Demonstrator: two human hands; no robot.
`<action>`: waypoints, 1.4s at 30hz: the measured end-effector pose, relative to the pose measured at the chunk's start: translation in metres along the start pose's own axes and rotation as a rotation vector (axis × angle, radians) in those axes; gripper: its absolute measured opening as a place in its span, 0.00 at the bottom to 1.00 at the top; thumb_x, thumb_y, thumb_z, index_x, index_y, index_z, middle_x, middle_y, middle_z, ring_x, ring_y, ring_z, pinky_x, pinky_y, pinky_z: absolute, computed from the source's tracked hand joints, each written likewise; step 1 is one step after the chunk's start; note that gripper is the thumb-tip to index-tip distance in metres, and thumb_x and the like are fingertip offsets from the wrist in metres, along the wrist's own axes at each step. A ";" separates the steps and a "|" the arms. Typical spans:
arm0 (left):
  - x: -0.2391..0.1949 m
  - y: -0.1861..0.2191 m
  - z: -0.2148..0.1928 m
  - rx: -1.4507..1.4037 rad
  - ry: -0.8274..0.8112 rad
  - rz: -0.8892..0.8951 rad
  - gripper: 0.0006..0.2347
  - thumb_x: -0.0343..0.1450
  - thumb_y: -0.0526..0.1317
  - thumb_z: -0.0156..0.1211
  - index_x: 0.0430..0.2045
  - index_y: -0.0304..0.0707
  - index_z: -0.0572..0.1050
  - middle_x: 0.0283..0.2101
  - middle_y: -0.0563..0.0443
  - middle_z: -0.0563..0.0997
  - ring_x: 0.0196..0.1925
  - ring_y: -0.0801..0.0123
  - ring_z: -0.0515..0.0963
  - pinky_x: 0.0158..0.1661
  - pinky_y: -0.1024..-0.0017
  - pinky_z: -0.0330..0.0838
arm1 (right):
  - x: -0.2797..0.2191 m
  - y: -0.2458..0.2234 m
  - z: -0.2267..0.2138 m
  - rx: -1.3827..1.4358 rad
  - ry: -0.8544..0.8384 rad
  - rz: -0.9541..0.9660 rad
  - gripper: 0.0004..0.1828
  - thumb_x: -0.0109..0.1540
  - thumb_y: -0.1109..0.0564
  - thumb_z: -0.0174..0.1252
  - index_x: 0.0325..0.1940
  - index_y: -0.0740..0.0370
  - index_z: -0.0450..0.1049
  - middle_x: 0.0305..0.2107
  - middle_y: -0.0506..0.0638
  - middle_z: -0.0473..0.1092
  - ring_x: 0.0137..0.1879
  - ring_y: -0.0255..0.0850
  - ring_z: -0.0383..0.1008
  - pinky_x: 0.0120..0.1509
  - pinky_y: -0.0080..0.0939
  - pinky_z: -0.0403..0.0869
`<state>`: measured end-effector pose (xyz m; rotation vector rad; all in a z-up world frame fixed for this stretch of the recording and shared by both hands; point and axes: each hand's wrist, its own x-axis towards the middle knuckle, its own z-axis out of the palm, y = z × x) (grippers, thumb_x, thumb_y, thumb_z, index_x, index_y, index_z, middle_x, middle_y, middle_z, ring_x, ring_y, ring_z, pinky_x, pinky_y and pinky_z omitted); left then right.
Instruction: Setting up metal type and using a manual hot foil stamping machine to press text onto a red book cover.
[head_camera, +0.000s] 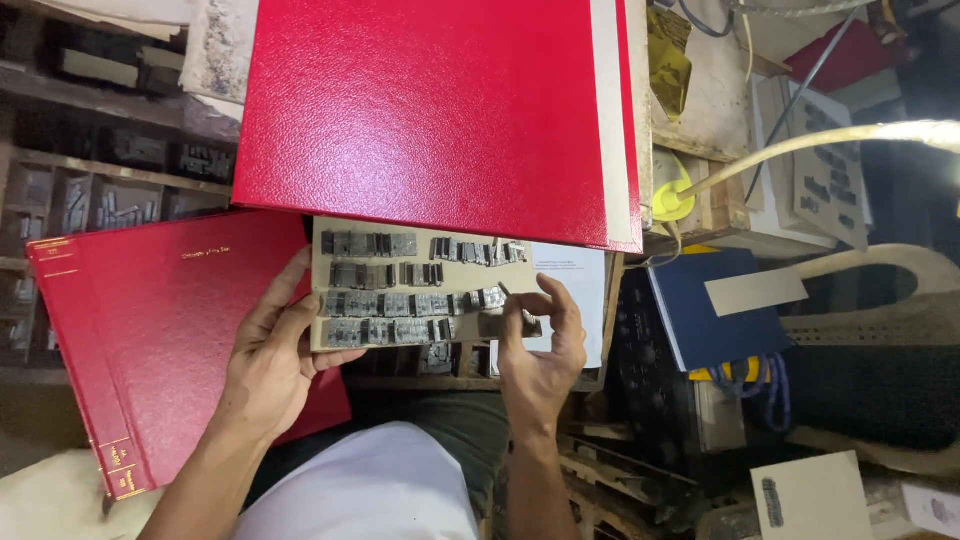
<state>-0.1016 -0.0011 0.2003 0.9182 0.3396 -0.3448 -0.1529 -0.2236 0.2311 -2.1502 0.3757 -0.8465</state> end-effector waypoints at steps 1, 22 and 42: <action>0.000 0.000 0.000 0.001 0.006 -0.003 0.25 0.75 0.32 0.42 0.72 0.39 0.59 0.54 0.22 0.77 0.46 0.33 0.81 0.38 0.39 0.80 | -0.003 0.001 -0.002 -0.031 0.034 0.033 0.24 0.58 0.66 0.67 0.57 0.52 0.75 0.31 0.47 0.80 0.42 0.37 0.77 0.52 0.40 0.66; -0.002 0.005 0.006 0.021 0.100 -0.121 0.25 0.74 0.35 0.46 0.71 0.54 0.64 0.58 0.46 0.78 0.55 0.50 0.80 0.44 0.44 0.78 | -0.003 0.000 0.003 -0.079 -0.056 -0.013 0.24 0.61 0.58 0.67 0.60 0.54 0.70 0.37 0.44 0.79 0.42 0.35 0.75 0.59 0.40 0.68; 0.002 -0.005 -0.003 0.006 0.059 -0.073 0.26 0.74 0.35 0.47 0.71 0.54 0.64 0.57 0.46 0.79 0.51 0.50 0.81 0.39 0.48 0.79 | 0.001 0.008 0.023 -0.140 -0.048 -0.196 0.25 0.61 0.59 0.65 0.61 0.49 0.69 0.34 0.35 0.76 0.43 0.34 0.72 0.62 0.42 0.61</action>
